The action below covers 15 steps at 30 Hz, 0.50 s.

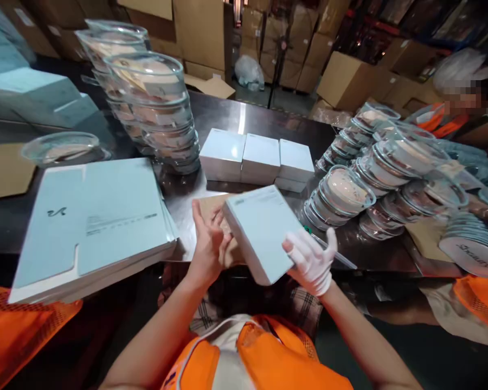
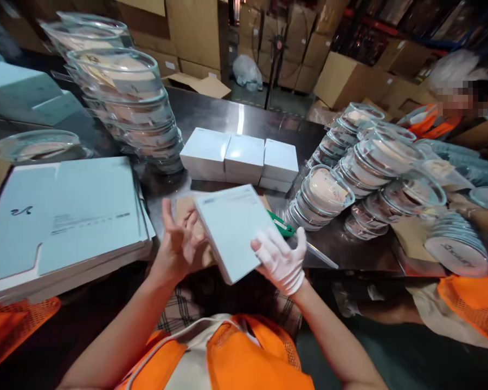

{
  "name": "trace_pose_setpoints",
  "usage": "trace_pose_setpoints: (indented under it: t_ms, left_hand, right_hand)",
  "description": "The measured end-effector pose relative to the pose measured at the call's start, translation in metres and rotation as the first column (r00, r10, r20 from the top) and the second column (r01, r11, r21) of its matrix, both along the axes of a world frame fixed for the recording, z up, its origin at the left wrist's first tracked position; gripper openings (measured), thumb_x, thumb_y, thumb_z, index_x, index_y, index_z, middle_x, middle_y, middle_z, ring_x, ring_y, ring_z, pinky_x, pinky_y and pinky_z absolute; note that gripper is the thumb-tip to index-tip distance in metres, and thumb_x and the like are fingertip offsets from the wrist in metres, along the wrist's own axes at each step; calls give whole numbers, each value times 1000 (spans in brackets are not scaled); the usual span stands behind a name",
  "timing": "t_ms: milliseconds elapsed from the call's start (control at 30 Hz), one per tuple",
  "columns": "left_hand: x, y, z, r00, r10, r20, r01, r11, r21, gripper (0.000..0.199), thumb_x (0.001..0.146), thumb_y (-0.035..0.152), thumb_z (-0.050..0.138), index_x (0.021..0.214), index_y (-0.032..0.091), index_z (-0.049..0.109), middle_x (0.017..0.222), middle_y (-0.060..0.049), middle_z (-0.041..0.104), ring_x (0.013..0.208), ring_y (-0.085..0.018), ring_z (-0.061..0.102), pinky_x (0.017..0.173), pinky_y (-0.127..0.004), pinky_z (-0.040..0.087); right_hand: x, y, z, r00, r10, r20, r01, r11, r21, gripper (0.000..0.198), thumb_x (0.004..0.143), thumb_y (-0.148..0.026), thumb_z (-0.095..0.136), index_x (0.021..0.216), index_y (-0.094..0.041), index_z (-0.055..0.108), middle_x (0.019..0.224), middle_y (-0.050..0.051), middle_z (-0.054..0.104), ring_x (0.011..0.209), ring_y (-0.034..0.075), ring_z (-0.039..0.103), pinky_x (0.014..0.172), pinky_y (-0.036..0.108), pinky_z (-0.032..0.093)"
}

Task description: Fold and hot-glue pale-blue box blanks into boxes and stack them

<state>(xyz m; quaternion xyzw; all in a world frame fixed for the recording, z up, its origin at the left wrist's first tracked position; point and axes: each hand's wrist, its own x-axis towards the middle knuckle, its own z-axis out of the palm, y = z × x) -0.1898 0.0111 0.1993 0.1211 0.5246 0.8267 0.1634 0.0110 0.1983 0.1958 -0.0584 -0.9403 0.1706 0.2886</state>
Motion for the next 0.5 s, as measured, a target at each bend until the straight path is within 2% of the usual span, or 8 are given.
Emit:
trace_pose_setpoints:
  t_ms: [67, 100, 200, 300, 333, 400, 433, 500]
  left_hand:
    - [-1, -12, 1, 985, -19, -171, 0, 994, -112, 116, 70, 84, 80, 165, 38, 32, 172, -18, 37, 162, -39, 35, 108, -49, 58]
    - [-1, -20, 3, 969, -48, -242, 0, 981, -194, 106, 73, 78, 83, 161, 37, 41, 172, -17, 39, 163, -38, 34, 115, -51, 53]
    - [-6, -50, 16, 919, -138, -368, -11, 927, -376, 69, 84, 65, 80, 141, 30, 64, 154, -15, 61, 147, -36, 56, 118, -53, 51]
    - [-26, -82, 35, 809, -15, -587, -293, 856, -426, 57, 88, 66, 74, 130, 26, 72, 137, -11, 72, 130, -33, 68, 112, -52, 55]
    - [-37, -94, 41, 740, 56, -670, -442, 791, -423, 59, 87, 68, 73, 128, 26, 73, 133, -10, 74, 127, -34, 69, 112, -55, 54]
    - [-64, -123, 48, 619, 155, -770, -688, 580, -436, 62, 84, 74, 70, 123, 26, 74, 126, -9, 76, 123, -37, 69, 111, -62, 52]
    - [-79, -139, 51, 603, 180, -777, -752, 454, -478, 62, 82, 76, 69, 119, 26, 74, 121, -8, 77, 122, -40, 69, 109, -67, 52]
    - [-108, -167, 51, 675, 210, -707, -737, 225, -637, 55, 82, 74, 70, 109, 27, 71, 113, -6, 76, 127, -47, 66, 107, -76, 47]
  right_hand:
    - [-22, 30, 37, 980, -134, -150, 160, 970, 181, 58, 81, -32, 87, 135, -40, 67, 133, 5, 76, 134, 41, 65, 130, 79, 12]
    - [-38, 47, 58, 952, -202, -231, 263, 925, 275, 59, 82, -31, 85, 138, -34, 66, 136, 9, 74, 136, 43, 63, 130, 79, 14]
    - [-98, 102, 109, 907, -360, -218, 419, 827, 374, 64, 82, -33, 86, 142, -22, 64, 148, 16, 66, 143, 47, 55, 126, 75, 24]
    - [-155, 149, 126, 905, -419, -67, 415, 843, 343, 63, 92, -45, 76, 141, -8, 65, 147, 22, 64, 144, 49, 52, 121, 74, 22]
    - [-169, 160, 124, 910, -413, -38, 402, 856, 325, 62, 95, -49, 70, 137, -4, 67, 142, 23, 66, 141, 47, 54, 120, 72, 25]
    - [-187, 175, 117, 921, -390, -6, 375, 881, 288, 62, 96, -55, 67, 127, -2, 72, 132, 22, 72, 133, 41, 62, 117, 68, 35]
    - [-192, 179, 114, 925, -381, 8, 364, 890, 273, 62, 93, -58, 70, 123, -3, 73, 127, 21, 73, 128, 39, 65, 115, 66, 40]
    - [-194, 182, 110, 925, -378, 23, 362, 899, 246, 61, 87, -58, 79, 120, -7, 75, 125, 21, 75, 123, 38, 67, 112, 66, 45]
